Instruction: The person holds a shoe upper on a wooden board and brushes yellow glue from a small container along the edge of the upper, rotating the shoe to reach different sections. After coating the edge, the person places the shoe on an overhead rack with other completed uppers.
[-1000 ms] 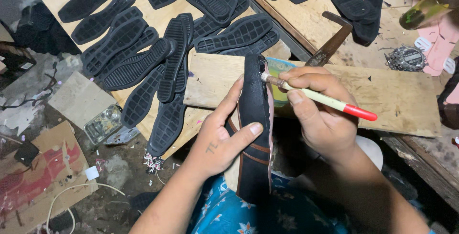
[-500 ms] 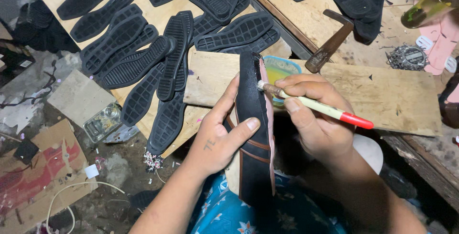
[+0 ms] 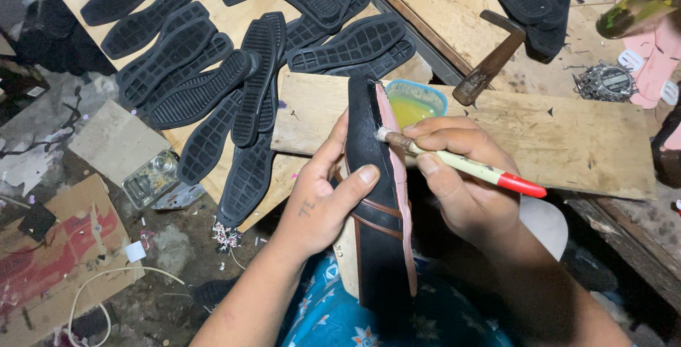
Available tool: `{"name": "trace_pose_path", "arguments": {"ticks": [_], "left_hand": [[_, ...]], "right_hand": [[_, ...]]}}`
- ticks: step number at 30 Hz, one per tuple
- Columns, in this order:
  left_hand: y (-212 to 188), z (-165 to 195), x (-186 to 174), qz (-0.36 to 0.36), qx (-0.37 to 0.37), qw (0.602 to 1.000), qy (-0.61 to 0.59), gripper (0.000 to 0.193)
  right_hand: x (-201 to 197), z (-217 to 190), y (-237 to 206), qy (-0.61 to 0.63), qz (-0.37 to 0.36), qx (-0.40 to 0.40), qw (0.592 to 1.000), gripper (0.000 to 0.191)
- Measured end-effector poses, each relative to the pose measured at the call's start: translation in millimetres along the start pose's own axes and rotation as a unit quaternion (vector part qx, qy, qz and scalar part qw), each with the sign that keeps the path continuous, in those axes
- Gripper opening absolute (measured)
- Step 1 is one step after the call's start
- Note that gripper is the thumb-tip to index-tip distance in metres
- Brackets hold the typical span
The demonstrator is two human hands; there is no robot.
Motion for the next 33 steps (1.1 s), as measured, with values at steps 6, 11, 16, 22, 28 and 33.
{"name": "trace_pose_path", "arguments": {"ticks": [6,11,16,22,28,33], "left_hand": [[0,-3,0,-0.006,-0.022,0.996,-0.087,0.077],[1,-8,-1,0.0,-0.024,0.994,-0.103,0.074],[1,-11,-4,0.009,-0.041,0.991,-0.125,0.073],[-2,-9,-2,-0.009,-0.043,0.99,-0.133,0.074],[-2,-6,2,-0.021,-0.048,0.992,-0.118,0.077],[-3,-6,3,-0.021,-0.054,0.991,-0.121,0.077]], "right_hand": [[2,2,-3,0.034,-0.006,0.012,0.999,0.016],[4,4,-6,0.034,-0.004,0.013,0.999,0.017],[1,4,-11,0.025,-0.011,0.011,1.0,0.015],[-1,4,-9,0.016,0.025,0.002,1.0,0.015],[1,1,1,-0.038,0.024,-0.017,0.999,0.016],[2,0,3,-0.04,0.008,-0.016,0.999,0.016]]}}
Point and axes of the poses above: each hand's wrist, its own y-axis towards the middle knuckle, its own x-axis out of the palm, z = x × y, the point moved 1 cm from there along y, towards the middle knuckle, and after that the axes turned 7 degrees about -z, right-handed, at the moved point
